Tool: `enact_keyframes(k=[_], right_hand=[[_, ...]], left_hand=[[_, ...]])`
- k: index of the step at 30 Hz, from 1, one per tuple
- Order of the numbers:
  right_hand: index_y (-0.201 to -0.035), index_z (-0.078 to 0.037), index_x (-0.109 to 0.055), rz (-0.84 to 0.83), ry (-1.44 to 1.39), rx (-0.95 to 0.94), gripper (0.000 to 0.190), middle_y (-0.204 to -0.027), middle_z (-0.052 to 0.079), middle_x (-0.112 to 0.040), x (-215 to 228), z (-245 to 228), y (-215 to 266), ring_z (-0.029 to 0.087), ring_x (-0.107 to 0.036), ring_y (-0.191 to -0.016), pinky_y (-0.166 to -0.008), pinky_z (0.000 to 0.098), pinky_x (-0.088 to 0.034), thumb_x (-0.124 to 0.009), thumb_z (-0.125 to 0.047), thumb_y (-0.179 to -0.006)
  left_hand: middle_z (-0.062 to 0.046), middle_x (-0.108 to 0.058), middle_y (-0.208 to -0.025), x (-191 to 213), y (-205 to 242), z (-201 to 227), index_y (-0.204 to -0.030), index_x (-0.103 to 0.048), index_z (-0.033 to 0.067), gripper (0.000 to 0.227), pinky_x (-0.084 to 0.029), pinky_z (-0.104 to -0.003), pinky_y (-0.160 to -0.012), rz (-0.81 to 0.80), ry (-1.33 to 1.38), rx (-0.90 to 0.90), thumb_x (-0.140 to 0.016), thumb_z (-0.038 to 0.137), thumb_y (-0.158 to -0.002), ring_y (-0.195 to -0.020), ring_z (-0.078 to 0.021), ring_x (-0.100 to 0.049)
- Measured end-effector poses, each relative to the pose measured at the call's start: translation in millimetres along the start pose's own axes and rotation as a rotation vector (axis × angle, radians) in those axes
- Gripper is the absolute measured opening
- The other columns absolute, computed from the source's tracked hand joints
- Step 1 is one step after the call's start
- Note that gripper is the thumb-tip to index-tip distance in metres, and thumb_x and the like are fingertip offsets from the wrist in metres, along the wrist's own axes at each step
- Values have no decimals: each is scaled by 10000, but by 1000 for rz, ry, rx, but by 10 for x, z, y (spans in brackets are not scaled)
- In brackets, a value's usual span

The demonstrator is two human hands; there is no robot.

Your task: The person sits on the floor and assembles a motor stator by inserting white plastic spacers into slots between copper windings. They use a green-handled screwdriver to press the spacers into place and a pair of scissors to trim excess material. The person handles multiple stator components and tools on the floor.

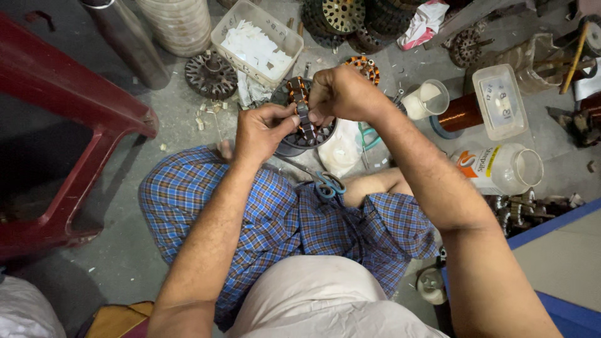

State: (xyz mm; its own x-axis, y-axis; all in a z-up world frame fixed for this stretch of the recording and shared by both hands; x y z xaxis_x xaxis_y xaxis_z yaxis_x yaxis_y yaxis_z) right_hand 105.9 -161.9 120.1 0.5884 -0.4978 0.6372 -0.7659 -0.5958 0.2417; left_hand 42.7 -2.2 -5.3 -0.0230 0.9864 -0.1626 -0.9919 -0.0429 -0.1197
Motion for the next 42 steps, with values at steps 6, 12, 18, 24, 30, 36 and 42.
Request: enact_keyframes(k=[6,12,18,24,30,36,42], right_hand=[[-790,25,-677,-64,-16,-92,150,-723,104,-743,11,-9,-71,188,-773,-665,-583,332,-657,-824,47,-769],[-847,30,-681,-98,-222,-117,144,-774,125,-739,-21,123,-58,209,-765,-695,-622,346,-670,-802,69,-779],[-868,46,-685,-94,-334,-130,149,-788,128,-741,-35,243,-74,218,-763,-702,-638,347,-672,-794,80,-773],[-906,43,-676,-38,-360,-103,178,-816,124,-730,-41,215,-74,220,-765,-725,-651,349,-678,-805,63,-785],[-1056,29,-639,241,-590,-88,225,-882,116,-725,-88,782,262,213,-769,-730,-639,346,-674,-760,5,-867],[-992,39,-688,621,-375,-404,87,-823,175,-706,-275,2405,737,224,-689,-605,-509,370,-523,-716,1,-919],[-970,-2,-744,590,490,-585,350,-983,281,-724,-669,3558,821,448,-696,-950,-857,522,-562,-843,-228,-720]], left_hand=[[-84,-784,-981,-39,-30,-145,-1094,-752,-27,223,-607,-225,-734,-30,200,84,-796,-6,-876,-813,-77,-714],[-102,-776,-997,-26,-50,-176,-1072,-731,-27,187,-648,-269,-741,-56,413,171,-777,-5,-892,-813,-118,-740],[-97,-765,-973,-68,-54,-197,-1049,-704,-19,144,-644,-267,-730,-29,368,85,-763,7,-921,-809,-116,-730],[-93,-759,-938,-9,-109,-223,-1033,-689,-15,122,-630,-252,-697,-8,326,79,-754,19,-935,-770,-119,-726],[-94,-768,-1013,196,-104,80,-1139,-723,21,225,-596,-327,-792,70,-55,-24,-790,149,-966,-866,-165,-710],[-217,-351,-1562,113,-307,473,-1566,-350,130,1168,-382,-528,-1066,-306,-654,-211,-1013,392,-641,-1388,-379,-386],[-153,-435,-1596,-60,-322,450,-1614,-301,162,1286,-406,-467,-1200,-360,-490,-250,-1018,335,-560,-1465,-356,-468]])
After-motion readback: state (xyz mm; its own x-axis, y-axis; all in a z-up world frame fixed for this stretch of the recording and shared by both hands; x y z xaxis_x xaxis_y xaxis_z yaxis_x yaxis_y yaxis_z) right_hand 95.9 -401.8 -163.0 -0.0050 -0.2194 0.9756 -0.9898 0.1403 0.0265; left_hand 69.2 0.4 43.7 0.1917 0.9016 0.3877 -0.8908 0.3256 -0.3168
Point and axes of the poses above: each hand's wrist, its own y-axis away from the middle knuckle, its own x-axis out of the back of the hand, z = x × y, the point moved 4 cm from there along -y, towards the middle knuckle
